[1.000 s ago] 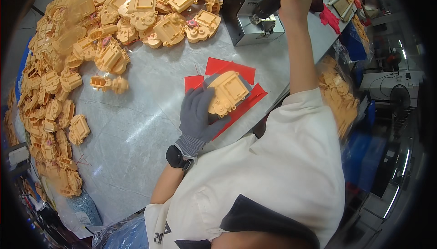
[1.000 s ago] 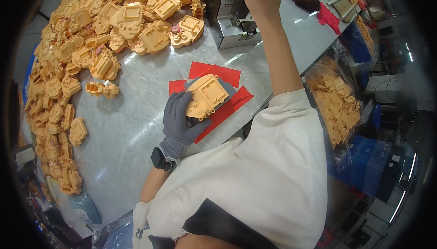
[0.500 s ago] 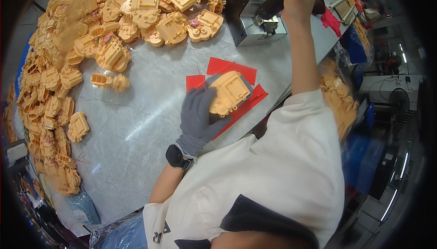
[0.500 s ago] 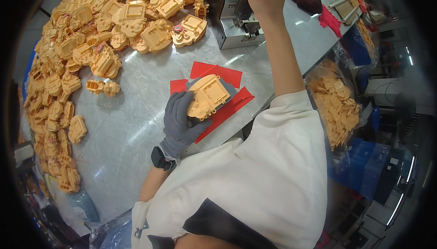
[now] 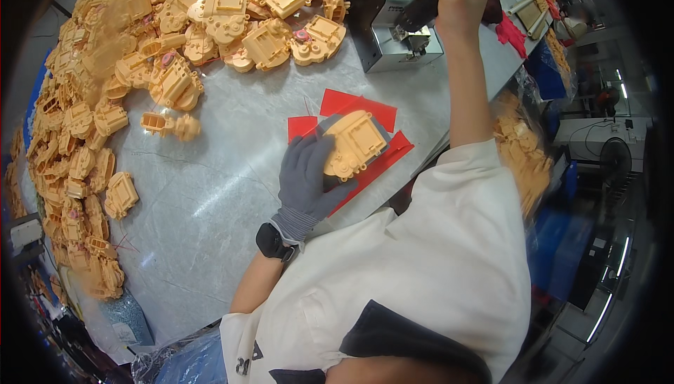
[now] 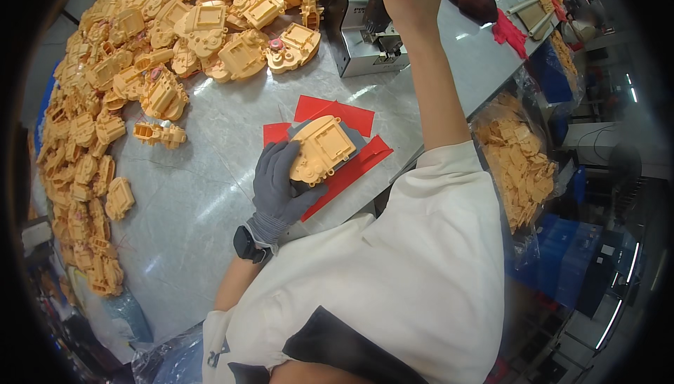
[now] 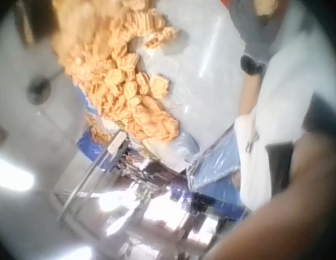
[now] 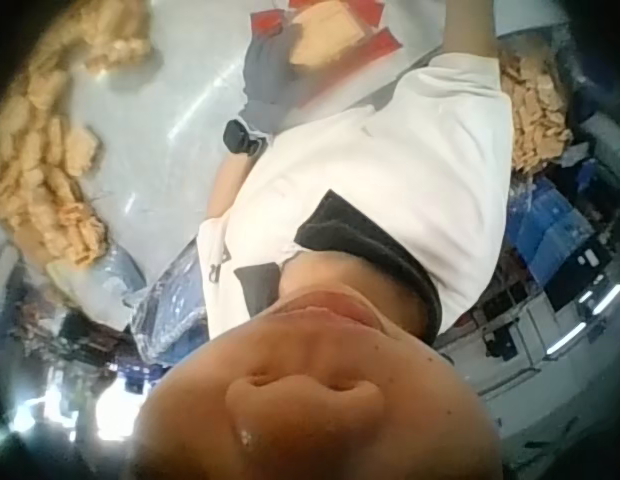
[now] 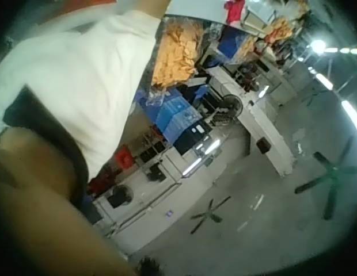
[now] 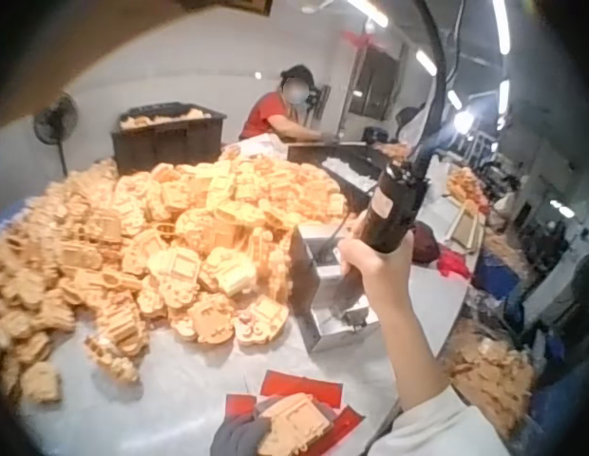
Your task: Assembling and finishing plastic toy housings using an electric hand tool in a factory.
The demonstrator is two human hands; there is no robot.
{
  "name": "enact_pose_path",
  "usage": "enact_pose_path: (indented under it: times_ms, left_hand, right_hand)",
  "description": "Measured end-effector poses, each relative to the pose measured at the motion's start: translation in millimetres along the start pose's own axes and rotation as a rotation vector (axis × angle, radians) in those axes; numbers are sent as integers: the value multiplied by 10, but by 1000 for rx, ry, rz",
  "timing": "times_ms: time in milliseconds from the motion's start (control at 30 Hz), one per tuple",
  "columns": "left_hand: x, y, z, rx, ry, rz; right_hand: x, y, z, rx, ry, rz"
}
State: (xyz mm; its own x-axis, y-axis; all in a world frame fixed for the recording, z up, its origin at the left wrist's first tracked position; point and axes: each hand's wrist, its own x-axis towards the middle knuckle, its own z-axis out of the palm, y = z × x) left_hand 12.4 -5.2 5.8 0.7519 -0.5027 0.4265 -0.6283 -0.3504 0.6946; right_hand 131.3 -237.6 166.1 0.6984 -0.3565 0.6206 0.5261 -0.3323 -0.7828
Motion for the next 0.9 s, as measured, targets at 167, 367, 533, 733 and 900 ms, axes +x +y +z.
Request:
enact_pose_path:
  times_ms: [167, 367, 533, 733, 900]
  left_hand:
    - [7, 13, -2, -6, 3, 3]
    - [-16, -14, -7, 18, -9, 8]
    - [-3, -4, -11, 1, -9, 6]
    - [-13, -16, 1, 2, -5, -1]
    - [-4, 3, 6, 8, 4, 10]
  right_hand:
    - [13, 36, -5, 10, 1, 23]
    - [-5, 21, 34, -19, 17, 27]
    - [28, -11, 17, -1, 2, 41]
    - [37, 161, 24, -39, -12, 11]
    - [134, 159, 31, -67, -68, 61]
